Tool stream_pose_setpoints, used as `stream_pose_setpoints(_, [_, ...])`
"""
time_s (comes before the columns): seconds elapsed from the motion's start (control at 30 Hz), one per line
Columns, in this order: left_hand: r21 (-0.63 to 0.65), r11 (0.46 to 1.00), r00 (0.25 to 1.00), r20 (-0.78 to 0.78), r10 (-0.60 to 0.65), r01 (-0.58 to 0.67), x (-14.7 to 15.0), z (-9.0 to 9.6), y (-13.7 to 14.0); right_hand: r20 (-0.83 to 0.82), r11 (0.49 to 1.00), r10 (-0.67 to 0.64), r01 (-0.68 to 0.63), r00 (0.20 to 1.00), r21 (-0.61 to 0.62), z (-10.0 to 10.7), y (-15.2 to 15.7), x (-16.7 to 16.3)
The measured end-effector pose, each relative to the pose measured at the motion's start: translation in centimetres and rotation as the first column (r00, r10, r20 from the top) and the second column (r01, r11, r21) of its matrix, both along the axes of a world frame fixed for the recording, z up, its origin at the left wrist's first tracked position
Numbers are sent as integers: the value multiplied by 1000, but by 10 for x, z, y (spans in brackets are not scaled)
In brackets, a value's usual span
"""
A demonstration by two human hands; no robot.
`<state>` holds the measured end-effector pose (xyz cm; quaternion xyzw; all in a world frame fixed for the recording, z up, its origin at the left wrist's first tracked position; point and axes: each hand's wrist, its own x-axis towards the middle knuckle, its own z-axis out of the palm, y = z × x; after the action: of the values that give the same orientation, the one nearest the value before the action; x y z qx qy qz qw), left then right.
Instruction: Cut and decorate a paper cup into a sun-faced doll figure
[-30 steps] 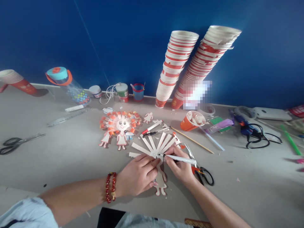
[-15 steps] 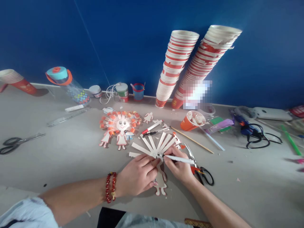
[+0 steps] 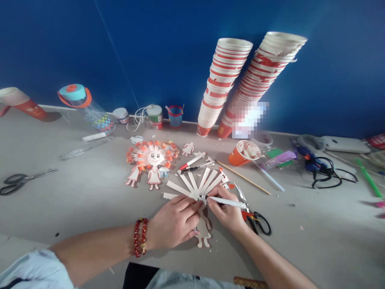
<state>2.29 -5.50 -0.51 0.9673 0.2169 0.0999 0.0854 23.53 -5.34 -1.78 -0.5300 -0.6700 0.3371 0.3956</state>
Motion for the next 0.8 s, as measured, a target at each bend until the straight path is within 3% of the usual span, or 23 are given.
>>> stream_pose_setpoints(0.8, [9, 1000, 1000, -3, 0, 0, -1, 1, -1, 11, 1000, 1, -2, 1000, 29, -2, 0, 2])
